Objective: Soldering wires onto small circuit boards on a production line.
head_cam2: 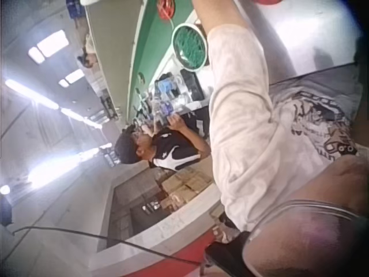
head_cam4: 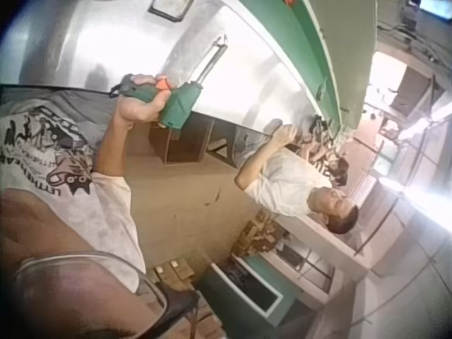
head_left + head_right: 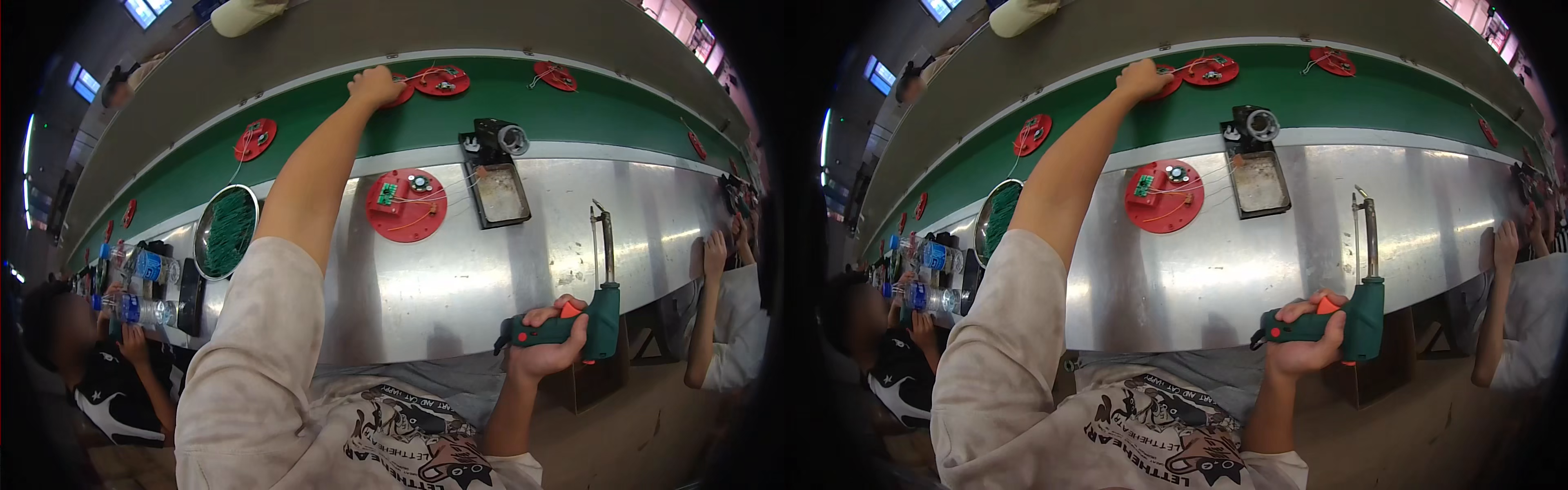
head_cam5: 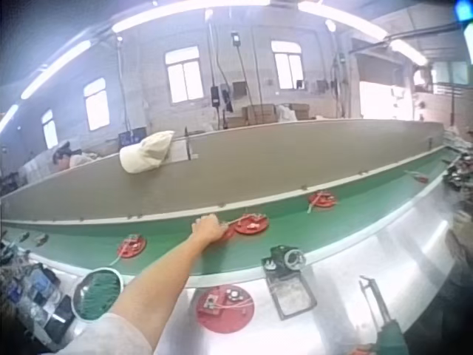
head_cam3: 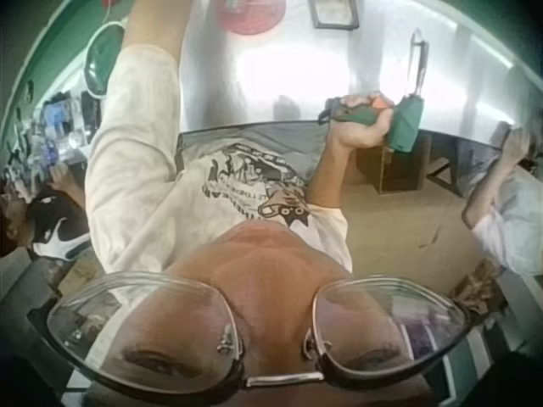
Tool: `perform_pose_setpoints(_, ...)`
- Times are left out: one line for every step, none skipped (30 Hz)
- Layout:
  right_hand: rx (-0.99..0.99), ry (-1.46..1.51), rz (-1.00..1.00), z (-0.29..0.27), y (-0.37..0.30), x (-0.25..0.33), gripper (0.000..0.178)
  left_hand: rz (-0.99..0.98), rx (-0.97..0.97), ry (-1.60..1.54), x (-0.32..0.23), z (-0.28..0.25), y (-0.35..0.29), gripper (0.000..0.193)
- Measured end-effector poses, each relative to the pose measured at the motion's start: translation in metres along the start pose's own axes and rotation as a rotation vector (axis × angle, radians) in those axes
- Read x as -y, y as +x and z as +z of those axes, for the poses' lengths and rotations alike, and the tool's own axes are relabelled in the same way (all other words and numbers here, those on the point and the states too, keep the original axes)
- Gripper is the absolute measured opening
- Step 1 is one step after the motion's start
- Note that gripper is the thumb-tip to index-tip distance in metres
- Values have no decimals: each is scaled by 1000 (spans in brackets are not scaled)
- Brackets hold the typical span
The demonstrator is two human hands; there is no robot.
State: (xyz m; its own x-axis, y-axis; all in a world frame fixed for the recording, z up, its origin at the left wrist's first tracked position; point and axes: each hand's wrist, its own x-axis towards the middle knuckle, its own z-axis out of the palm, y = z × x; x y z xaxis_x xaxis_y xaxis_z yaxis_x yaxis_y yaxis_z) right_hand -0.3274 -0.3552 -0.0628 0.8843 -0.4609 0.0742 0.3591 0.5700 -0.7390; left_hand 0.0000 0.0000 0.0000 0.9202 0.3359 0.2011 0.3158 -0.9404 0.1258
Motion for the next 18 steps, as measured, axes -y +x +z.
perform_pose_setpoints(-30,-17,-1,2,-3,-1,35,35,7,-23,1,4,-2,54)
perform_pose_setpoints(-60,-35,-3,2,-5,-2,35,70,14,-46,2,9,-3,49)
perform_pose_setpoints(-17,-58,19,-11,10,18,35,19,17,-64,3,16,-18,49)
perform_pose_setpoints(-10,-46,4,-9,12,15,35,44,-35,-99,11,20,-9,44)
perform_pose_setpoints(-1,-33,-9,-6,14,12,35,67,-89,-133,19,22,0,40)
perform_pose_setpoints(-2,-39,-4,-9,12,13,35,63,-82,-134,22,27,-6,40)
perform_pose_setpoints(11,-38,2,-11,10,15,35,73,-67,-221,26,32,-14,35)
perform_pose_setpoints(27,-36,9,-12,8,16,36,81,-55,-308,31,34,-20,31)
perform_pose_setpoints(41,-39,13,-12,8,18,36,68,-60,-312,30,33,-24,31)
perform_pose_setpoints(13,-41,20,-12,8,19,36,65,-65,-357,26,33,-27,27)
perform_pose_setpoints(-13,-43,27,-11,8,19,36,61,-71,-403,28,30,-30,23)
perform_pose_setpoints(-3,-48,28,-11,8,20,36,51,-75,-408,31,26,-36,23)
perform_pose_setpoints(19,-54,36,-10,8,20,36,17,-76,-531,37,20,-41,22)
perform_pose_setpoints(41,-59,45,-10,8,20,36,-19,-79,-653,43,14,-45,22)
perform_pose_setpoints(51,-61,53,-10,7,21,36,-55,-82,-772,48,3,-52,22)
perform_pose_setpoints(35,-64,44,-11,7,21,37,-44,-62,-897,43,-16,-73,24)
perform_pose_setpoints(34,-60,45,-10,6,21,37,-60,-73,-892,50,-27,-85,24)
perform_pose_setpoints(50,-58,61,-12,7,21,37,-8,-56,-955,61,-33,-94,23)
